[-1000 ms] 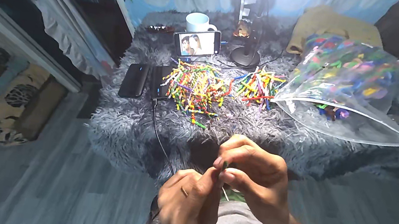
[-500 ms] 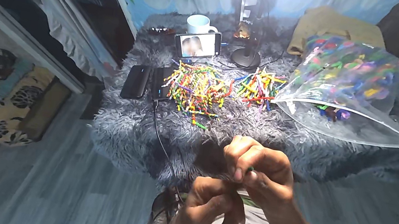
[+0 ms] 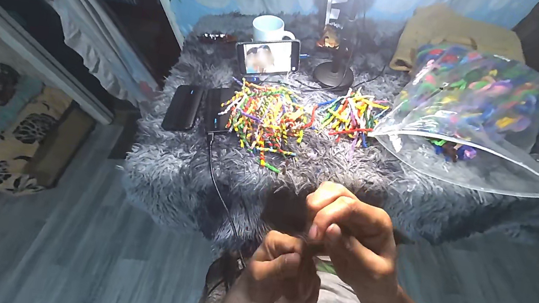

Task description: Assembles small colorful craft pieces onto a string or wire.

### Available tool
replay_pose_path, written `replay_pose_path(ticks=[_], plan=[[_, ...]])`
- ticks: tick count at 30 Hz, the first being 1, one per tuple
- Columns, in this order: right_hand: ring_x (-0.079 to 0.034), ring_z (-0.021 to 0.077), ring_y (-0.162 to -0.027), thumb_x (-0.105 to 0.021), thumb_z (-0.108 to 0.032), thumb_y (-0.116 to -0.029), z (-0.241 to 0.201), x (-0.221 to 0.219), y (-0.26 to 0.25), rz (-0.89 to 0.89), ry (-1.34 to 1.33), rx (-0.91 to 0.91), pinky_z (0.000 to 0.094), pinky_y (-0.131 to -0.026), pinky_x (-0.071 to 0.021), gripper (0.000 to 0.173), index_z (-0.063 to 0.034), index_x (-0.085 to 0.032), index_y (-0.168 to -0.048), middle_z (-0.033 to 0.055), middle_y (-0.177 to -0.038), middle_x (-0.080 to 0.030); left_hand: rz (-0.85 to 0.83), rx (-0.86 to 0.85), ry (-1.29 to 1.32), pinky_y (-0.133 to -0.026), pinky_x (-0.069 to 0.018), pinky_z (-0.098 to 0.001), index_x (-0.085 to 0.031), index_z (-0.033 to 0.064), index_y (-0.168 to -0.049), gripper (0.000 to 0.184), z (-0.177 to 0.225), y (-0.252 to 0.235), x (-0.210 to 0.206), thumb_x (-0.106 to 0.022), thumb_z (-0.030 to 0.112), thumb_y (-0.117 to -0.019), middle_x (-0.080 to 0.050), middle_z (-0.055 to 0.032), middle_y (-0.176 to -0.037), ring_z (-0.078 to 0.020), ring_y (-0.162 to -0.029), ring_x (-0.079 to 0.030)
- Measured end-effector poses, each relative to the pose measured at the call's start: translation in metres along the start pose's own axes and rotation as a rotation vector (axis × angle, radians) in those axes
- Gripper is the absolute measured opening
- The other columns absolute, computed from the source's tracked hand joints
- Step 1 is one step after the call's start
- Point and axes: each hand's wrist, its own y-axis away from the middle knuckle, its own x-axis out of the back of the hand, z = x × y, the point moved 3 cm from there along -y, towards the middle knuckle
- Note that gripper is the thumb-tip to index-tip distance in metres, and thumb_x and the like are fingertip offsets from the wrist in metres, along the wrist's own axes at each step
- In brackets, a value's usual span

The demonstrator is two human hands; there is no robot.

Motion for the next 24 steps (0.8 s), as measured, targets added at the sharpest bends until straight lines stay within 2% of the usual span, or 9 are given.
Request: replay_pose_path(ticks=[2, 4, 7, 9, 12, 15, 18, 21, 24], plan=[[-0.061, -0.0019, -0.102, -0.054, -0.018, -0.1064, 0.002, -0.003, 0.000, -0.039, -0.087, -0.016, 0.0148, -0.089, -0.0489, 0.020, -0.0075, -0.071, -0.104, -0.0050, -0.105, -0.069, -0.098, 0.137, 0.422, -0.048, -0.0446, -0.0110, -0.072, 0.0110, -0.092, 0.027, -0.008, 0.003, -0.004, -0.054, 0.026, -0.1056, -0.060, 0.0110, -0.058, 0.0045, -0.049, -0.057], [-0.060, -0.0021, -0.099, -0.054, -0.018, -0.1065, 0.003, -0.002, -0.002, -0.071, -0.120, -0.015, 0.0147, -0.087, -0.0480, 0.020, -0.0071, -0.070, -0.105, -0.0045, -0.104, -0.068, -0.115, 0.138, 0.438, -0.048, -0.0449, -0.0114, -0.071, 0.0110, -0.091, 0.027, -0.011, 0.003, -0.005, -0.054, 0.026, -0.1057, -0.060, 0.0105, -0.057, 0.0036, -0.048, -0.057], [-0.061, -0.0022, -0.100, -0.053, -0.018, -0.1070, 0.000, 0.003, -0.006, -0.068, -0.065, -0.016, 0.0157, -0.089, -0.0483, 0.021, -0.0079, -0.071, -0.105, -0.0056, -0.103, -0.070, -0.026, -0.021, -0.042, -0.056, -0.0480, -0.0117, -0.073, 0.0145, -0.097, 0.027, -0.003, 0.000, 0.002, -0.053, 0.030, -0.1067, -0.067, 0.0106, -0.070, 0.0057, -0.061, -0.060], [-0.062, -0.0025, -0.104, -0.052, -0.018, -0.1073, 0.001, 0.006, -0.007, -0.038, 0.023, -0.015, 0.0157, -0.091, -0.0502, 0.022, -0.0087, -0.071, -0.106, -0.0067, -0.105, -0.070, 0.092, -0.122, -0.424, -0.057, -0.0510, -0.0100, -0.072, 0.0120, -0.100, 0.027, 0.008, -0.001, 0.005, -0.052, 0.029, -0.1073, -0.071, 0.0094, -0.078, 0.0075, -0.064, -0.063], [-0.063, -0.0022, -0.104, -0.055, -0.020, -0.1063, 0.003, 0.005, -0.007, 0.022, 0.257, 0.006, 0.0156, -0.091, -0.0523, 0.020, -0.0069, -0.070, -0.105, -0.0052, -0.104, -0.070, 0.361, -0.290, -0.992, -0.051, -0.0501, -0.0090, -0.072, 0.0083, -0.097, 0.025, 0.022, 0.000, 0.005, -0.055, 0.025, -0.1055, -0.067, 0.0103, -0.070, 0.0089, -0.057, -0.059], [-0.065, 0.0003, -0.100, -0.060, -0.018, -0.1037, 0.005, 0.002, -0.003, 0.083, 0.497, 0.048, 0.0164, -0.088, -0.0556, 0.019, -0.0019, -0.071, -0.104, 0.0009, -0.104, -0.069, 0.479, -0.450, -1.396, -0.055, -0.0515, -0.0112, -0.071, 0.0036, -0.096, 0.025, 0.026, 0.004, 0.005, -0.059, 0.024, -0.1046, -0.065, 0.0037, -0.067, 0.0049, -0.058, -0.060], [-0.065, 0.0007, -0.101, -0.054, -0.012, -0.1053, 0.007, 0.000, -0.003, 0.110, 0.507, 0.013, 0.0157, -0.089, -0.0539, 0.020, -0.0004, -0.070, -0.101, 0.0015, -0.102, -0.070, 0.500, -0.551, -1.577, -0.060, -0.0509, -0.0121, -0.071, -0.0001, -0.097, 0.025, 0.026, 0.005, 0.004, -0.060, 0.021, -0.1042, -0.065, -0.0012, -0.067, 0.0020, -0.059, -0.060], [-0.065, -0.0013, -0.100, -0.050, -0.013, -0.1071, 0.009, 0.001, -0.006, 0.117, 0.317, -0.068, 0.0161, -0.089, -0.0540, 0.022, -0.0061, -0.069, -0.100, -0.0054, -0.100, -0.070, 0.465, -0.496, -1.623, -0.065, -0.0534, -0.0141, -0.068, -0.0017, -0.101, 0.033, 0.022, 0.003, 0.004, -0.049, 0.024, -0.1086, -0.066, -0.0030, -0.069, -0.0004, -0.063, -0.062], [-0.065, -0.0027, -0.094, -0.051, -0.017, -0.1069, 0.011, 0.003, -0.006, 0.123, 0.075, -0.138, 0.0155, -0.085, -0.0545, 0.023, -0.0110, -0.071, -0.098, -0.0086, -0.097, -0.071, 0.325, -0.319, -1.282, -0.065, -0.0552, -0.0130, -0.064, 0.0020, -0.100, 0.037, 0.016, 0.002, 0.001, -0.041, 0.029, -0.1103, -0.066, 0.0015, -0.073, 0.0032, -0.067, -0.064]])
